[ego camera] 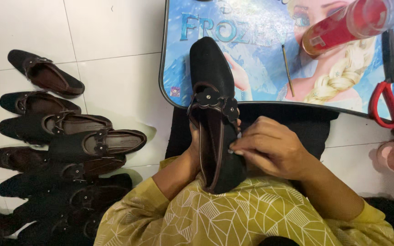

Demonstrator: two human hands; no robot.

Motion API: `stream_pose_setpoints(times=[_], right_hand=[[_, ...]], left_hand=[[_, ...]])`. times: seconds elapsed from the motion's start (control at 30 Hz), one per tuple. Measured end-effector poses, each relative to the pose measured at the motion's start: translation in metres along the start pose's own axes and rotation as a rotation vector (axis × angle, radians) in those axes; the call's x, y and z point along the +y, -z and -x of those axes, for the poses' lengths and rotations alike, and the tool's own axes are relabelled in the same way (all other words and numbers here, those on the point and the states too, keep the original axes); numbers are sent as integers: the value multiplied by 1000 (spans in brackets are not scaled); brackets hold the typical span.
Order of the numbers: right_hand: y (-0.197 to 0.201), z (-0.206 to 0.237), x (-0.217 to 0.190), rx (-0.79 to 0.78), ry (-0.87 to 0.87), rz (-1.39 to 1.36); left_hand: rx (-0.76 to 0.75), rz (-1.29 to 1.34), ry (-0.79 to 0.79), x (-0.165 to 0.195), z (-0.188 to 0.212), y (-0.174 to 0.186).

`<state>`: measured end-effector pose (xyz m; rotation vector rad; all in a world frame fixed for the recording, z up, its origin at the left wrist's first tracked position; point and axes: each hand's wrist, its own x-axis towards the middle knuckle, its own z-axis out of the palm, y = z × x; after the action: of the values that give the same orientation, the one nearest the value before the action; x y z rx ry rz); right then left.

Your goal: The person sits on the floor with a small lap desk and applies glue from a bottle using a small stick to the strap and edge areas of black shoe uppers, then presses the strap and flower decoration onto the shoe. They finish one shoe, set it with a pile of completed shoes on the floor, and pick up the next shoe to repeat the gluing and pressing.

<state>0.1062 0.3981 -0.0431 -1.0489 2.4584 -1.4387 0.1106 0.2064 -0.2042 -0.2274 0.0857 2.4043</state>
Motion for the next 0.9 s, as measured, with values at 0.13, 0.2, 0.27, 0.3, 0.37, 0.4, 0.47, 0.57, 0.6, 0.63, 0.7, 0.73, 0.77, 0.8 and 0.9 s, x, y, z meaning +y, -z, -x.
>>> stream_pose_setpoints(times=[0.13,0.2,0.27,0.3,0.37,0.4,0.47,0.57,0.6,0.63,0.7,0.73,0.77,0.8,0.9], right_hand=[[20,2,11,-188,45,-249],[26,0,15,120,-168,-87],[24,-8,17,355,-262,-7],[20,-14,18,432,-255,-8],[5,-28,20,434,-230,-9],[-4,-35,21,360,-214,-3],[-8,-41,22,246,-155,-21],[4,-39,29,99,-85,-129],[14,-35,33,34,-118,-195],[20,-31,36,-31,-156,-264],[19,-29,43,234,-258,-93],[16,-31,47,369,-297,-8],[10,-35,51,406,-311,-8],[2,-41,54,441,-331,-8],[-14,-66,60,532,-417,59]], left_hand=[[171,-52,31,3,-1,3],[158,-37,44,2,-1,9],[182,-48,50,1,-2,19],[212,-58,51,-1,-1,24],[136,-89,9,-3,0,34],[26,-108,-31,-3,1,38],[-35,-157,-44,-1,1,43],[108,-257,22,5,1,42],[163,-285,47,6,2,40],[220,-310,76,6,2,37],[157,-106,99,6,1,34],[122,-12,106,7,-1,33],[106,-2,98,8,-2,32],[92,15,92,8,-2,32],[31,58,117,10,-3,33]])
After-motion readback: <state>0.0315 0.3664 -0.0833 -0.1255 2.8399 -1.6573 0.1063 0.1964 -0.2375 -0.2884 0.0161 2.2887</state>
